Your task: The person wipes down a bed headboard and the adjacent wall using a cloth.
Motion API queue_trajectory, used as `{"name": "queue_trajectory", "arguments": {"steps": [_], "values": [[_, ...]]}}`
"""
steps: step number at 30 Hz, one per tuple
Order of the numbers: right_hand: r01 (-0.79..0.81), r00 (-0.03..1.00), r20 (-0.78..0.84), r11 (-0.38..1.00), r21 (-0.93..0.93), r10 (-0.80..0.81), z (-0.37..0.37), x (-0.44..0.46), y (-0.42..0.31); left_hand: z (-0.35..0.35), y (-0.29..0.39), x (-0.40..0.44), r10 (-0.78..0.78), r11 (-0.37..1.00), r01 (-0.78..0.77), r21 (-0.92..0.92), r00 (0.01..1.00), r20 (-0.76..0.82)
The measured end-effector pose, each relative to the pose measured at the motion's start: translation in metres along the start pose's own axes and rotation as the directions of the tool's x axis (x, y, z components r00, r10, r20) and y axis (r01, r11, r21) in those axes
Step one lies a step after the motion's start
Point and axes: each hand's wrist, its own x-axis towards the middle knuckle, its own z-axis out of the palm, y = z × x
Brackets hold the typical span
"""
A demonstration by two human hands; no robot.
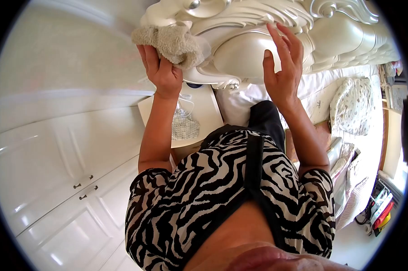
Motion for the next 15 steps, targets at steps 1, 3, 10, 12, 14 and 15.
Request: {"name": "queue_trajectory", "arguments": {"steps": [1,3,10,12,14,15], "values": [[0.006,1.000,-0.018,0.999,-0.032,-0.006,0.000,-0.004,0.005,-0.004,-0.001,-0.015,-0.058,0.998,0.059,-0.012,0.996,0.071],[0.012,0.999,-0.034,0.996,-0.089,-0.015,-0.002,-0.006,0.016,-0.012,-0.003,-0.052,-0.161,0.985,0.168,-0.022,0.967,0.197],[-0.046,0.993,0.096,0.970,-0.238,0.071,0.019,-0.051,0.062,-0.019,0.000,-0.102,-0.489,0.839,0.530,-0.124,0.834,0.255],[0.004,0.996,0.088,0.958,-0.287,0.022,0.029,-0.063,0.073,-0.012,0.009,-0.092,-0.444,0.859,0.484,-0.165,0.866,0.232],[0.025,0.997,0.075,0.957,-0.288,-0.004,0.040,-0.073,0.090,-0.002,0.021,-0.078,-0.364,0.900,0.385,-0.203,0.922,0.133],[0.029,0.999,0.046,0.958,-0.286,-0.016,0.045,-0.075,0.093,0.005,0.020,-0.075,-0.300,0.929,0.303,-0.213,0.953,0.043]]}}
